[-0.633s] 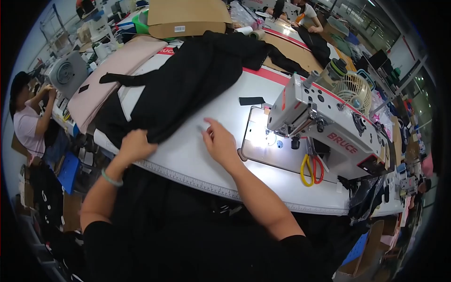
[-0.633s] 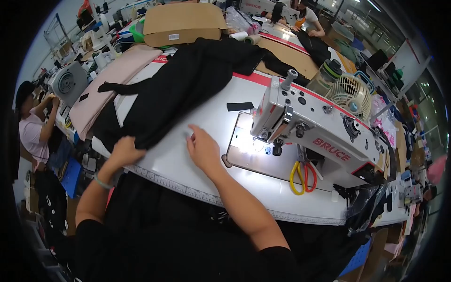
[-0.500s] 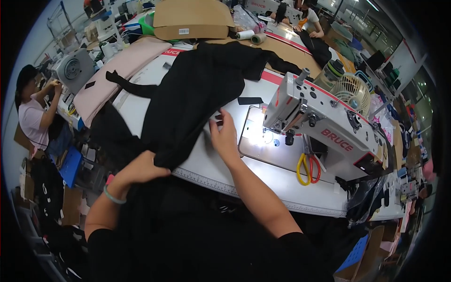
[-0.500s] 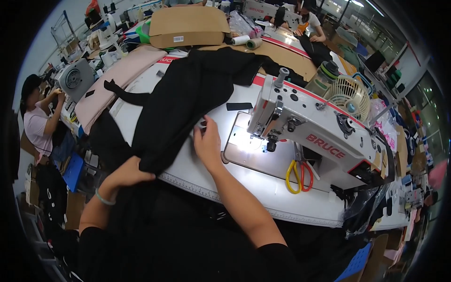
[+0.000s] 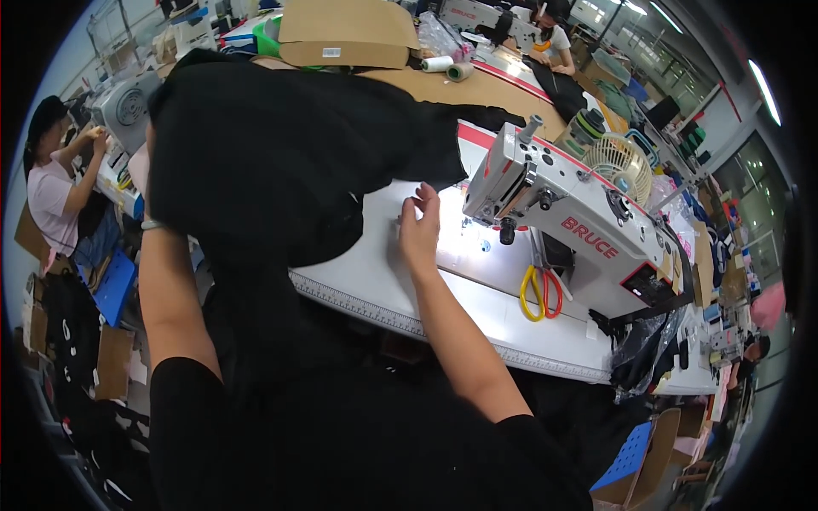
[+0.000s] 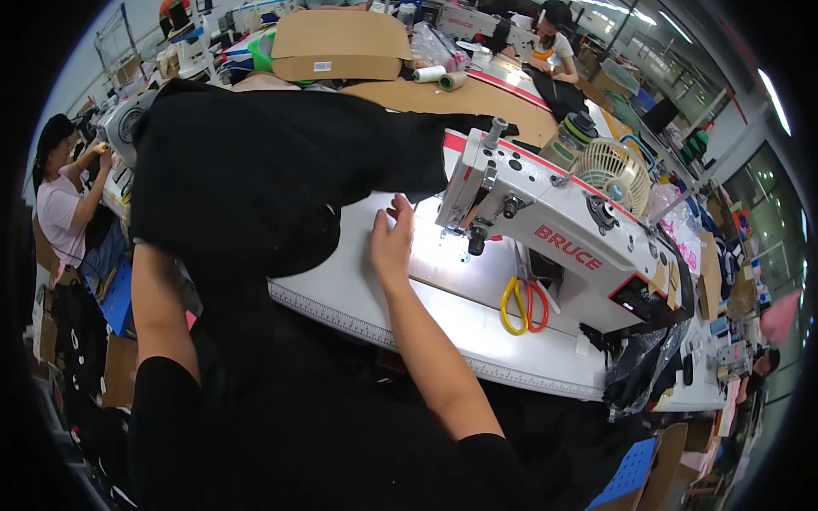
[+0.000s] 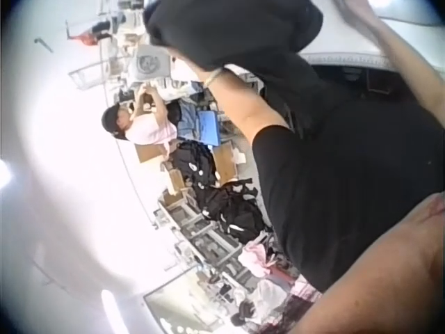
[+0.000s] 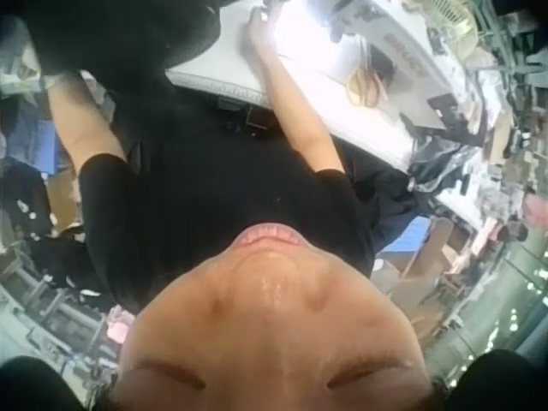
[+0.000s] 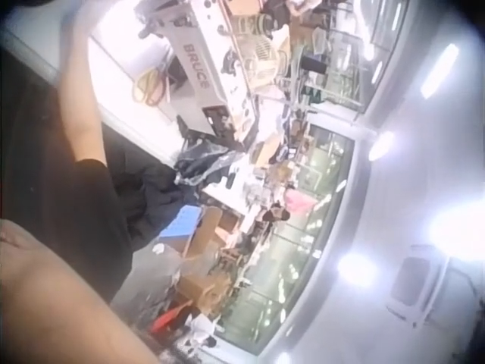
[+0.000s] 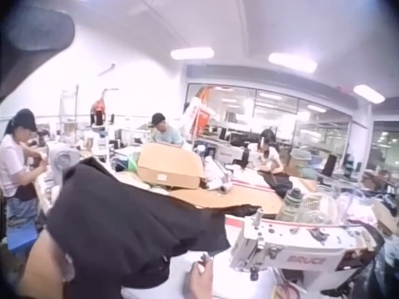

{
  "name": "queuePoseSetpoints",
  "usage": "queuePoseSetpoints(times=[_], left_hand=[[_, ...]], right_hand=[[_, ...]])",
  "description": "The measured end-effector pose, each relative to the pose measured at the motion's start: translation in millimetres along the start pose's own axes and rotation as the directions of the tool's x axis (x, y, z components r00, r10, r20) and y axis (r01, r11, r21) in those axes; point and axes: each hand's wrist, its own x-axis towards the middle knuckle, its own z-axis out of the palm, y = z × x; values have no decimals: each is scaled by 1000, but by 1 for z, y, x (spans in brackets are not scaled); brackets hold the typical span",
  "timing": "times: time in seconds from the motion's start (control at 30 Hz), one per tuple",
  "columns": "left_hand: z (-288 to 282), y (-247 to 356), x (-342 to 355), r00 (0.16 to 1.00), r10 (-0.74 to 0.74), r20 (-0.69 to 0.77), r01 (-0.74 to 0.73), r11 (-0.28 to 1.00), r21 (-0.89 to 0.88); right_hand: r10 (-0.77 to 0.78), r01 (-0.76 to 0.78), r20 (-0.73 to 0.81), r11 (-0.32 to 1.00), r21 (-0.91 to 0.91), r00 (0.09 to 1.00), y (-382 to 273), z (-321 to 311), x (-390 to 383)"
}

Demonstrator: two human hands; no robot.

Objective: Sewing components of a black bag or garment using an industrial sewing machine.

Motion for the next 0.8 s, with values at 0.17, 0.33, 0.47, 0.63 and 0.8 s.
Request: queuePoseSetpoints(times=[0.17,0.33,0.47,0.63,0.8], left_hand=[[23,2,-100,329,-944,-8,554,200,-808],[60,69,-134,514,-856,-60,842,517,-156],[65,63,-157,777,-629,-31,559,666,495],[92,78,-150,783,-619,-68,436,467,769],[76,57,-145,834,-541,-110,421,495,760]], right_hand=[[-25,30,59,995,-98,998,-11,-9,-8],[-371,382,101,857,-347,923,-3,-2,6],[-509,533,166,771,-348,844,-35,40,38],[-458,841,712,384,-381,532,-35,56,15],[-179,657,668,478,-583,723,-24,23,41]])
